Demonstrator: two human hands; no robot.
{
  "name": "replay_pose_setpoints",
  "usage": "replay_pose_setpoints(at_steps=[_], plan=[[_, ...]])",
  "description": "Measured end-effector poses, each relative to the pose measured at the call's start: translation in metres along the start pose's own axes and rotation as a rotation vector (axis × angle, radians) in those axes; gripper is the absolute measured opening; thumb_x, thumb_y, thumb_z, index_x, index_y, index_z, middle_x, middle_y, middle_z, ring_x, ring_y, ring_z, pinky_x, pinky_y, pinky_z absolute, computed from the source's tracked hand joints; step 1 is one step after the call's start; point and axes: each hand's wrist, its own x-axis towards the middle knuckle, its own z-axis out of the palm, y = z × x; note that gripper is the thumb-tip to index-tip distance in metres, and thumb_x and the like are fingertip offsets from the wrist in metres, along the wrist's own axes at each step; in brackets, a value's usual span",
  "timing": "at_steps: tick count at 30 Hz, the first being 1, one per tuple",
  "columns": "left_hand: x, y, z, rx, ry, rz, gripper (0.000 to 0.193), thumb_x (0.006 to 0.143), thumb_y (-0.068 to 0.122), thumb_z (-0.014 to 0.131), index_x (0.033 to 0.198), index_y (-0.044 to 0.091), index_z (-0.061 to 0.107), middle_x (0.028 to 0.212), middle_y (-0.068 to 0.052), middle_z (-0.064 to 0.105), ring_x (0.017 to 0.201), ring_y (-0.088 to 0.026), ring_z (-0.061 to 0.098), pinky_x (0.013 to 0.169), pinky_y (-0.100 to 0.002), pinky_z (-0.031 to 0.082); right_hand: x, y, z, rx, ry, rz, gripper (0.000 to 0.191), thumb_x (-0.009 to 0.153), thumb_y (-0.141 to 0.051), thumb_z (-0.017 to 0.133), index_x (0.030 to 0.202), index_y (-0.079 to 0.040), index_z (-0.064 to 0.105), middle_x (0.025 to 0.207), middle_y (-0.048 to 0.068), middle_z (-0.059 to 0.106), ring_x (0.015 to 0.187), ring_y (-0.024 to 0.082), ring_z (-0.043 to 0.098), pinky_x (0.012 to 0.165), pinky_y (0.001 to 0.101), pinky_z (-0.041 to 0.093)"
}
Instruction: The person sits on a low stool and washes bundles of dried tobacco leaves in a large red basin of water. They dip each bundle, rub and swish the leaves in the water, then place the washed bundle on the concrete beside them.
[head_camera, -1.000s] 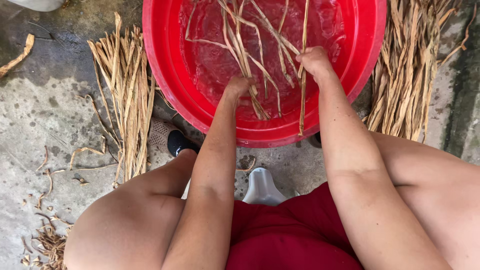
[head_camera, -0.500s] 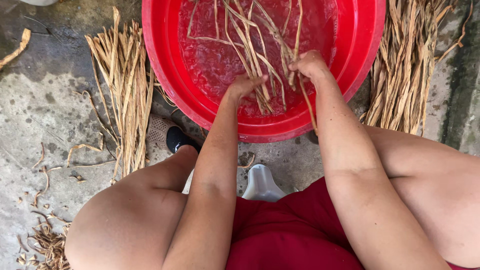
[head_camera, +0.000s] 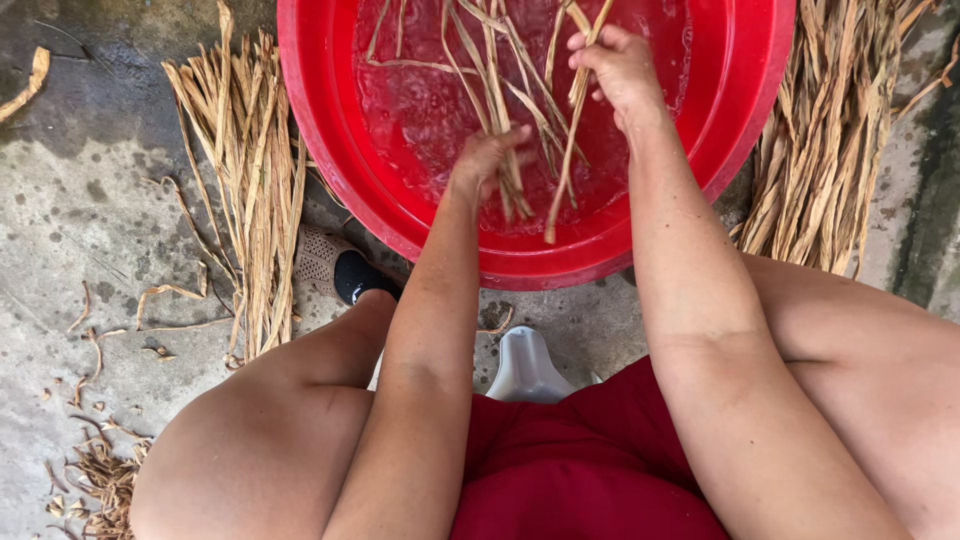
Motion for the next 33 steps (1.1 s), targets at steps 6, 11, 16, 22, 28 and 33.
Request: replay_pose_setpoints(at_steps=[6,11,16,22,28,33], plan=[[-0.006,-0.011,0.018,0.151,-0.097,-0.052,0.067,0.076,0.029,0.081,0.134,0.003,0.058,0.125,-0.019,0.069,0.115,-0.039,0.070,0.095,-0.052,0.061,-0.011,0.009,0.001,-0.256,-0.106,0.146,0.027,0.084,-0.013,0.080,0.108,-0.023,0.073,0.111,-0.003,0.071,0.088,0.008,0.062,0.069,0.0277,0.053],[-0.001,-0.015,0.013,0.535,0.016,-0.165,0.059,0.081,0.030,0.082,0.130,0.002,0.065,0.130,-0.020,0.069,0.129,-0.038,0.059,0.108,-0.058,0.047,-0.022,0.033,0.000,-0.294,-0.258,0.371,0.031,0.083,-0.012,0.081,0.111,-0.022,0.071,0.114,-0.001,0.075,0.090,0.010,0.064,0.066,0.0273,0.049],[-0.004,-0.015,0.012,0.538,-0.125,-0.218,0.053,0.081,0.025,0.077,0.129,0.004,0.066,0.128,-0.014,0.069,0.129,-0.031,0.057,0.109,-0.059,0.042,-0.021,0.036,-0.005,-0.097,-0.163,0.261,0.030,0.087,-0.015,0.077,0.116,-0.022,0.072,0.109,-0.001,0.076,0.089,0.007,0.067,0.065,0.0252,0.050],[-0.001,-0.018,0.012,0.163,-0.212,-0.133,0.045,0.088,0.016,0.071,0.128,-0.001,0.061,0.115,-0.017,0.076,0.108,-0.029,0.074,0.094,-0.053,0.061,-0.016,0.026,-0.008,-0.128,-0.215,0.210,0.037,0.089,-0.024,0.078,0.125,-0.022,0.072,0.106,0.002,0.076,0.090,0.013,0.065,0.069,0.0297,0.048],[0.007,-0.020,0.007,0.120,-0.058,-0.112,0.041,0.092,0.008,0.069,0.129,-0.007,0.061,0.111,-0.023,0.078,0.095,-0.032,0.078,0.090,-0.048,0.065,-0.009,0.035,-0.016,-0.395,-0.088,0.230,0.034,0.087,-0.030,0.088,0.110,-0.011,0.073,0.110,0.004,0.070,0.092,0.011,0.062,0.077,0.0326,0.045],[0.004,-0.018,0.011,0.393,-0.006,-0.159,0.056,0.097,0.031,0.077,0.140,0.002,0.056,0.132,-0.018,0.059,0.119,-0.032,0.055,0.103,-0.054,0.043,-0.017,0.053,0.004,-0.527,-0.422,0.360,0.019,0.084,-0.024,0.082,0.095,-0.010,0.076,0.091,0.007,0.073,0.075,0.017,0.061,0.068,0.0350,0.050]])
